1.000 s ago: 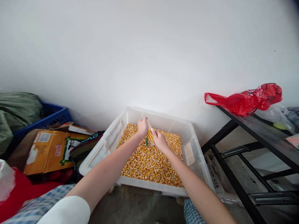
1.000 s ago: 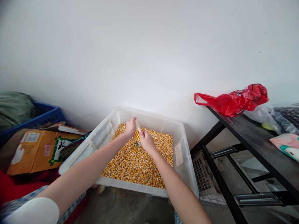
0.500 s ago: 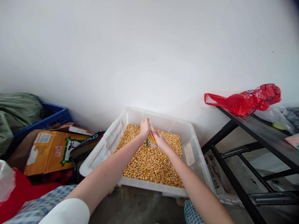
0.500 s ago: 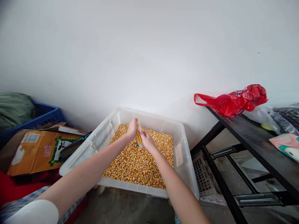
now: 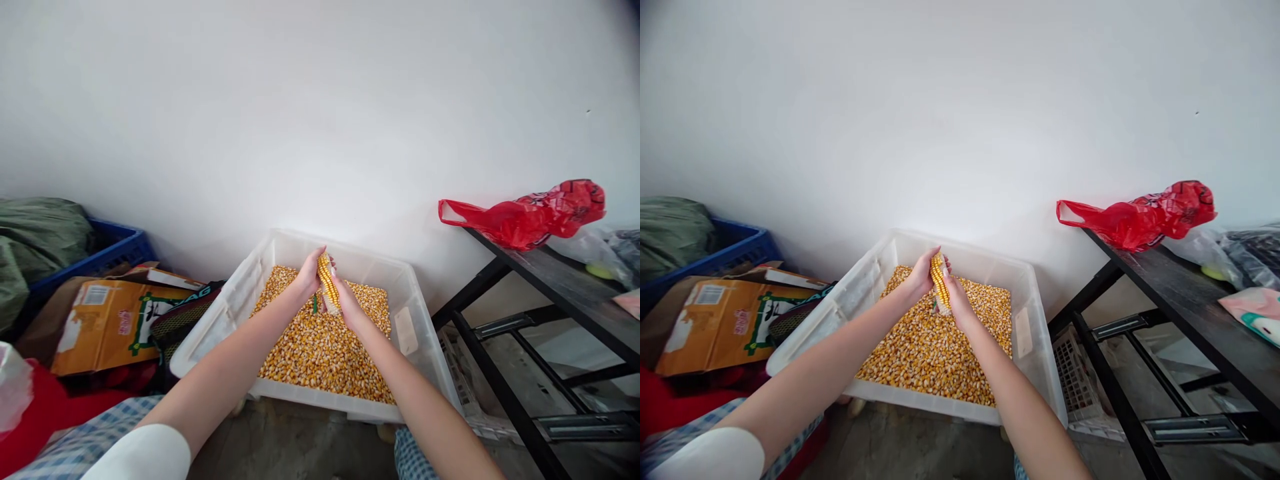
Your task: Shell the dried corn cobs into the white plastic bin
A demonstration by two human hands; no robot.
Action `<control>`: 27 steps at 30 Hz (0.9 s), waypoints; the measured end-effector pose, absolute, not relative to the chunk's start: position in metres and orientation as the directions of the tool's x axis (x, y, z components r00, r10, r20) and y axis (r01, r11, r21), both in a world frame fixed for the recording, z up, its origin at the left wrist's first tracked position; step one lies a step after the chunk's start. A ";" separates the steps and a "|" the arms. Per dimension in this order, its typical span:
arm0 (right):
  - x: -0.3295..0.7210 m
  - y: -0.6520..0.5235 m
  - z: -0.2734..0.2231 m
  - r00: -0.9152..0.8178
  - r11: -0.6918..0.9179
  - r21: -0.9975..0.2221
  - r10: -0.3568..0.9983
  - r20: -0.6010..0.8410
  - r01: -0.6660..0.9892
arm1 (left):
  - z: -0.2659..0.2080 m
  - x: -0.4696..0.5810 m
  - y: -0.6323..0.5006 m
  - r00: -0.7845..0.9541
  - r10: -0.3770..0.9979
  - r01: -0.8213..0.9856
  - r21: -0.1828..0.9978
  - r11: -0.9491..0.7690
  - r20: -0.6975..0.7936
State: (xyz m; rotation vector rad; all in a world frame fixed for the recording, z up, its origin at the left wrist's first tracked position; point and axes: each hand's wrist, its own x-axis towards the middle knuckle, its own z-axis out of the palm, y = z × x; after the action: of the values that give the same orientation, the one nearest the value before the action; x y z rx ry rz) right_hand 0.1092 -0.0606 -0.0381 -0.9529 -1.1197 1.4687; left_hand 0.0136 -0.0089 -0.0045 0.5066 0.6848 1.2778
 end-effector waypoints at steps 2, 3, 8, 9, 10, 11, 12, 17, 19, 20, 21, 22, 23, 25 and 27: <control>0.109 -0.059 -0.036 -0.072 0.021 -0.965 0.997 0.041 -0.261 | -0.007 0.017 -0.011 0.171 0.981 -0.594 0.785 0.174 -0.088; 0.110 -0.058 -0.035 -0.006 0.059 -0.964 0.998 0.062 -0.261 | -0.009 0.020 -0.013 0.199 0.978 -0.535 0.830 0.158 -0.058; 0.130 -0.042 -0.032 0.274 0.152 -0.986 0.953 0.128 -0.067 | -0.017 0.038 -0.022 0.421 0.907 -0.348 0.928 0.132 0.028; 0.135 -0.039 -0.031 0.327 0.155 -0.988 0.934 0.147 0.001 | -0.019 0.040 -0.023 0.427 0.903 -0.339 0.934 0.115 0.044; 0.140 -0.036 -0.031 0.371 0.160 -0.985 0.912 0.172 0.061 | -0.020 0.041 -0.024 0.417 0.907 -0.329 0.939 0.098 0.052; 0.145 -0.033 -0.031 0.411 0.167 -0.979 0.890 0.200 0.114 | -0.021 0.040 -0.024 0.405 0.913 -0.311 0.946 0.089 0.047; 0.149 -0.031 -0.030 0.443 0.172 -0.973 0.868 0.223 0.153 | -0.021 0.040 -0.025 0.398 0.916 -0.286 0.954 0.085 0.038; 0.160 -0.027 -0.023 0.415 0.181 -0.984 0.895 0.162 -0.007 | -0.017 0.036 -0.030 0.522 0.841 -0.173 0.983 -0.063 0.146; 0.158 -0.029 -0.018 0.247 0.166 -0.974 0.961 0.125 -0.156 | -0.014 0.037 -0.033 0.565 0.800 -0.172 0.977 -0.127 0.204; 0.157 -0.031 -0.016 0.166 0.158 -0.967 0.978 0.126 -0.199 | -0.014 0.039 -0.035 0.567 0.797 -0.165 0.977 -0.138 0.209; 0.155 -0.033 -0.014 0.108 0.157 -0.963 0.985 0.136 -0.221 | -0.014 0.040 -0.035 0.564 0.801 -0.153 0.978 -0.139 0.202; 0.153 -0.035 -0.012 0.062 0.157 -0.960 0.987 0.146 -0.231 | -0.015 0.041 -0.036 0.558 0.808 -0.141 0.981 -0.134 0.190; 0.152 -0.038 -0.010 0.027 0.156 -0.960 0.988 0.154 -0.235 | -0.016 0.042 -0.036 0.554 0.813 -0.133 0.984 -0.123 0.176; 0.151 -0.042 -0.008 -0.028 0.155 -0.958 0.986 0.166 -0.241 | -0.019 0.042 -0.035 0.562 0.814 -0.142 0.986 -0.084 0.150; 0.152 -0.045 -0.006 -0.075 0.158 -0.957 0.981 0.180 -0.242 | -0.022 0.040 -0.034 0.582 0.805 -0.156 0.987 -0.029 0.116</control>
State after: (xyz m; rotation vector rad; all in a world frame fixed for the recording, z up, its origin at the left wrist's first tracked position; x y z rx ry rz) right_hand 0.1523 -0.0452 -0.0059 -0.8631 -1.1763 1.2535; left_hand 0.0403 -0.0339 -0.0216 1.3957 0.6029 0.8486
